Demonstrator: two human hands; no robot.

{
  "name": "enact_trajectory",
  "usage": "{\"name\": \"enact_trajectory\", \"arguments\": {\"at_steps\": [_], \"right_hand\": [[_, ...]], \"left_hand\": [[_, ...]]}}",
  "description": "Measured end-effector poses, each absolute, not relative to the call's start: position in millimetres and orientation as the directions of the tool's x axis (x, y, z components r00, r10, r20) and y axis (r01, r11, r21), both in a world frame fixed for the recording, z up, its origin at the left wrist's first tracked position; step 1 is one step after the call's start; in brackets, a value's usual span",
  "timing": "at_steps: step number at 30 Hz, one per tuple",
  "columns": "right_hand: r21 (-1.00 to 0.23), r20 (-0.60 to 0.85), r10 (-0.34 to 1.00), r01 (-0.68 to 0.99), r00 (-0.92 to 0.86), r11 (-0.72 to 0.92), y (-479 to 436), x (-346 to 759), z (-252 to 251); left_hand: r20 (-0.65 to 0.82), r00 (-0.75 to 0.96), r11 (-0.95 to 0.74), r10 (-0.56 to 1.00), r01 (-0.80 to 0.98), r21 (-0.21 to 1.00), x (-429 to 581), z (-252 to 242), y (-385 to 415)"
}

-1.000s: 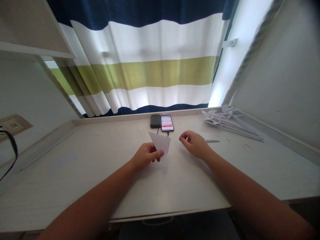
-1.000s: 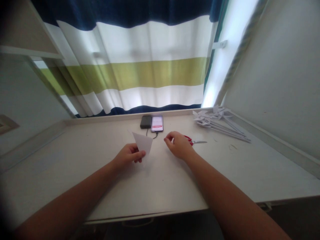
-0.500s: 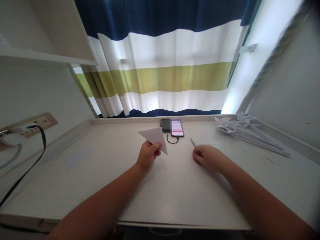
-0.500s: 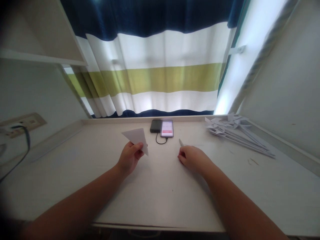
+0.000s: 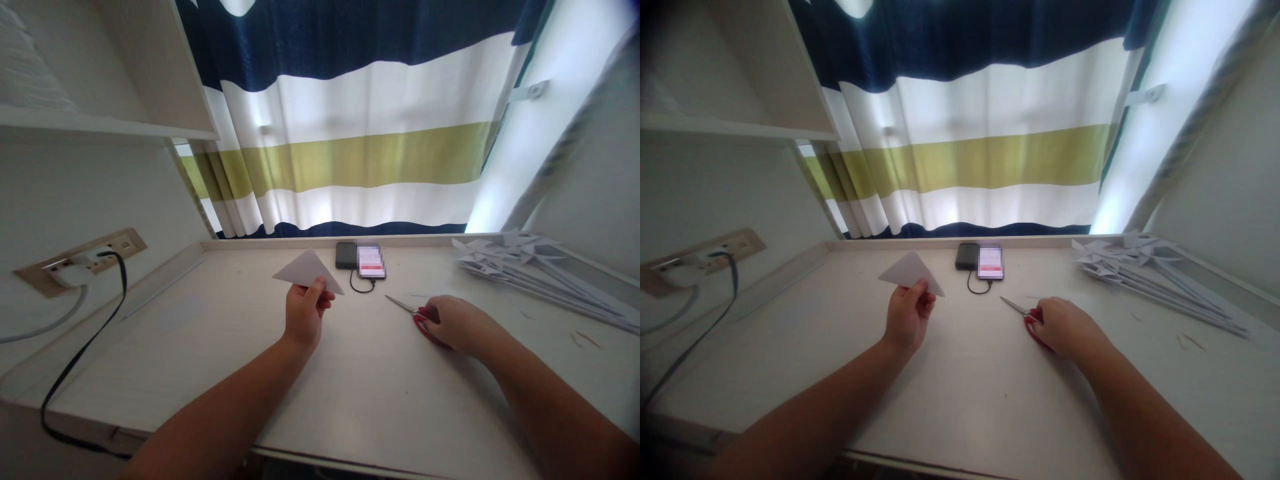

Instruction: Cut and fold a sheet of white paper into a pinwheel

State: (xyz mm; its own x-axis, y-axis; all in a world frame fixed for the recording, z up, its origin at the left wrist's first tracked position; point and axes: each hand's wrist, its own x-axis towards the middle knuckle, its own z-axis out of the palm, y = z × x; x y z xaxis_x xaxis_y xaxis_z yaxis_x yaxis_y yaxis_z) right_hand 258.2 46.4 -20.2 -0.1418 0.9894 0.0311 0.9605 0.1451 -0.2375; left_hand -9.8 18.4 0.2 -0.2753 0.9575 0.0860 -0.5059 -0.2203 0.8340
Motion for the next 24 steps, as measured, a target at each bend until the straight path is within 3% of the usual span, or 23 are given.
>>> {"name": "enact_trajectory", "arguments": {"at_steps": [6, 10, 13, 17, 24], "right_hand": [[-0.339, 0.044, 0.983, 0.923, -0.178, 0.183, 39, 242, -15], [-0.746, -0.067, 0.955, 0.65, -0.288, 0.144, 26, 228, -4], [-0.916, -0.083, 0.92, 0.394, -0.383, 0.082, 17, 220, 3], [-0.986, -0.097, 0.899, 0.163, -0.427, -0.029, 15, 217, 2], [-0.998, 0.004, 0.879, 0.057, -0.477, 0.035, 12, 210, -8]], "left_hand": [[0.07, -0.254, -0.2, 0.965, -0.533, 0.822, -10, 1, 17], [0.052, -0.259, -0.192, 0.964, -0.553, 0.81, -9, 0, 15], [0.044, -0.271, -0.194, 0.962, -0.561, 0.805, -8, 0, 13], [0.038, -0.283, -0.196, 0.958, -0.557, 0.807, -6, 0, 10], [0.085, -0.362, -0.261, 0.929, -0.474, 0.841, -4, 0, 7]]}}
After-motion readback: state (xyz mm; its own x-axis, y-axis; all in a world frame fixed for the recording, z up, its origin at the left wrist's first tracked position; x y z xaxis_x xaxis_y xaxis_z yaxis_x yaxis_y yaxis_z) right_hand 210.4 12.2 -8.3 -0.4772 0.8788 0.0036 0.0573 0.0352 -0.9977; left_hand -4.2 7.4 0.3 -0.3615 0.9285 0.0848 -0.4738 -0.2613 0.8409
